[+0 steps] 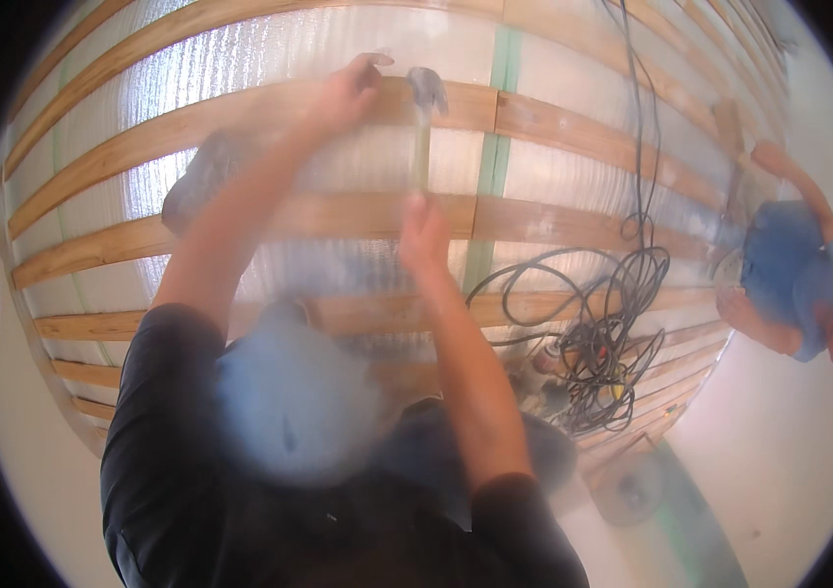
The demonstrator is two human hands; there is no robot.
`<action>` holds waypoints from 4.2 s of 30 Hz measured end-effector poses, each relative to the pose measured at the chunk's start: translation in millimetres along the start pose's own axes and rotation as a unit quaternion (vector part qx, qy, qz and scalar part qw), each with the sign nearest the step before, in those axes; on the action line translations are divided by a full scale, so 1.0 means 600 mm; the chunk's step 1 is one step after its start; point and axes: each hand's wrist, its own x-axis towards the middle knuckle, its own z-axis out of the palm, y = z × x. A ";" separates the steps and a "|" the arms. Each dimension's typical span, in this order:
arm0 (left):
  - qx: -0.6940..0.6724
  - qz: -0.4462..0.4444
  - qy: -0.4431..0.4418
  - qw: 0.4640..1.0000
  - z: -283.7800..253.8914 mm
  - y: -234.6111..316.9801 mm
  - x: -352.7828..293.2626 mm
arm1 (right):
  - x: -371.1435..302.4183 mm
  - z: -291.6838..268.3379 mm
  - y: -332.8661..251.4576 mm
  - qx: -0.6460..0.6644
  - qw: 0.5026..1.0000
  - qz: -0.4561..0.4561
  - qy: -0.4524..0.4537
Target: Secure wooden floorboards to the subfloor using a hammer and nails.
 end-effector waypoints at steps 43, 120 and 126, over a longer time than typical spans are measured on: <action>0.433 0.071 0.060 0.896 -0.032 -0.037 -0.039 | -0.035 -0.011 0.046 -0.036 0.997 0.048 0.049; 0.161 0.080 -0.006 0.984 0.030 -0.012 -0.013 | -0.076 -0.073 -0.127 0.128 0.990 -0.040 -0.048; 0.171 0.111 -0.025 0.979 0.045 0.014 -0.001 | -0.059 -0.063 -0.063 0.120 0.991 0.047 -0.046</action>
